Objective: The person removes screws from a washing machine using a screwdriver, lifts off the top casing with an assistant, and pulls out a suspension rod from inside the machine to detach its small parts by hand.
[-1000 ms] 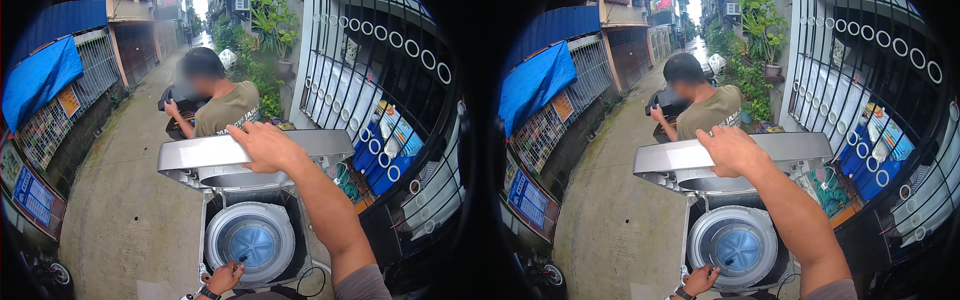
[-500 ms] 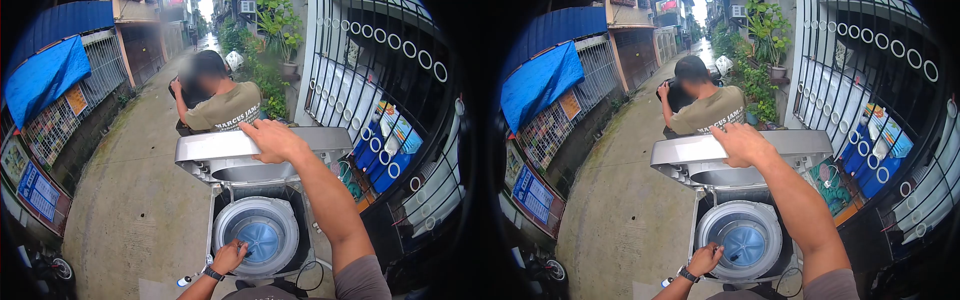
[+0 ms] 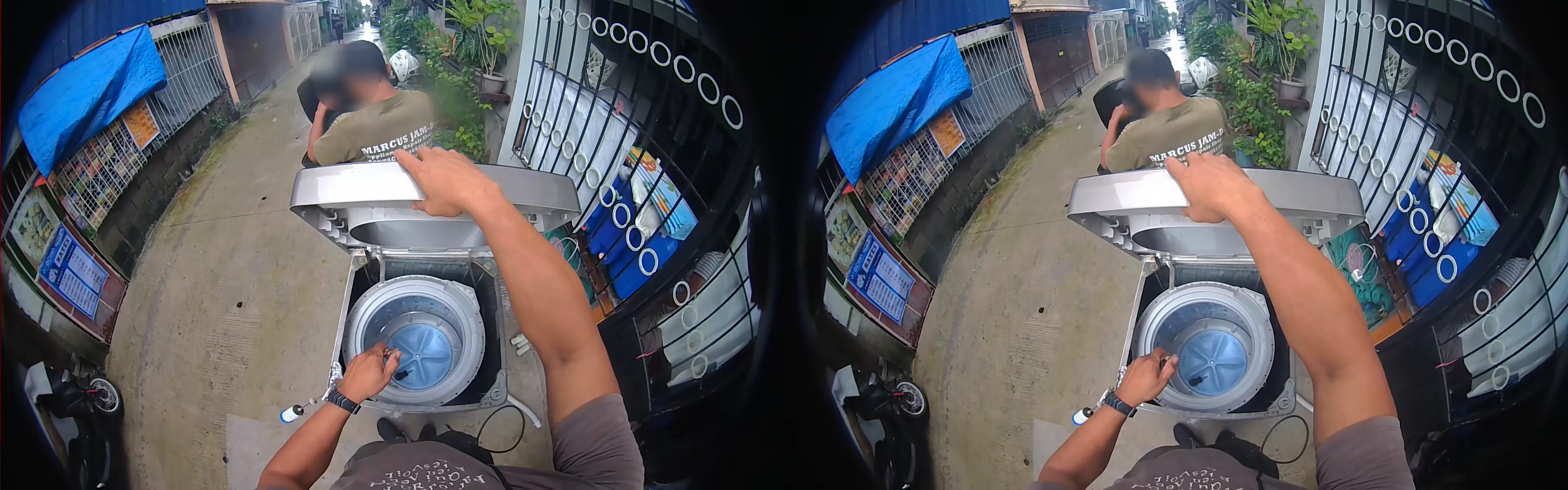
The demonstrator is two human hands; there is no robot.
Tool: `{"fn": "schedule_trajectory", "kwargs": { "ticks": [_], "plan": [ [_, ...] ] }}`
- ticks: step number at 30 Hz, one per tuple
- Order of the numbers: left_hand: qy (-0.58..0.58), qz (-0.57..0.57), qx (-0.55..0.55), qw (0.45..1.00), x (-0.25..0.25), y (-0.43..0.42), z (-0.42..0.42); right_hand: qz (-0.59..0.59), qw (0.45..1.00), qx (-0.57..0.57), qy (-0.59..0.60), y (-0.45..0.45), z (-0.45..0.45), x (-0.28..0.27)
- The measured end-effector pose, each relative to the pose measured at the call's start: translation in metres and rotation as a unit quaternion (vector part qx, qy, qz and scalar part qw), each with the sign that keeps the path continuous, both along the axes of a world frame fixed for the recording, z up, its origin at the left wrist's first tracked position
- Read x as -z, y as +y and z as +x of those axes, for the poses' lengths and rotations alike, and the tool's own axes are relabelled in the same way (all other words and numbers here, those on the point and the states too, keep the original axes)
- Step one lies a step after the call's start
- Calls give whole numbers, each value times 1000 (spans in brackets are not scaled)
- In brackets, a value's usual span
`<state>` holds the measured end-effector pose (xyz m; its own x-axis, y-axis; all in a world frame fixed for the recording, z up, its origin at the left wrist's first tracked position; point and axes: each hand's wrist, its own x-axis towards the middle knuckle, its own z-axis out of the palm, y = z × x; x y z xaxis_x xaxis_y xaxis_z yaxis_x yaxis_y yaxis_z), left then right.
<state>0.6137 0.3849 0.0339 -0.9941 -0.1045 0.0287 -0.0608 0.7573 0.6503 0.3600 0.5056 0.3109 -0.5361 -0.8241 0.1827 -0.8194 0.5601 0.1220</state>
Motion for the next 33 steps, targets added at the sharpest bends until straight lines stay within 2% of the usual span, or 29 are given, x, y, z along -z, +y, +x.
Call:
{"fn": "schedule_trajectory", "kwargs": {
  "ticks": [8, 11, 20, 23, 27, 33],
  "plan": [
    [-39, 4, -15, 999, -2, 17, 15, 0, 1000, 7, 12, 4, 9, 3],
    [-17, 14, -5, 1000, 15, 13, 14, -11, 1000, 0, 21, 3, 11, 4],
    [-70, 29, 55, 996, 19, -30, 12, -8, 1000, 13, 3, 2, 10, 5],
    [-40, 11, 70, 997, 24, -51, 12, -14, 1000, 10, 2, -1, 14, 0],
    [-74, 5, 87, 993, 30, -70, 10, -7, 1000, 19, 2, -3, 13, -1],
    [-44, 5, 99, 994, 34, -82, 12, -6, 1000, 10, 11, -1, 13, 4]
  ]
}}
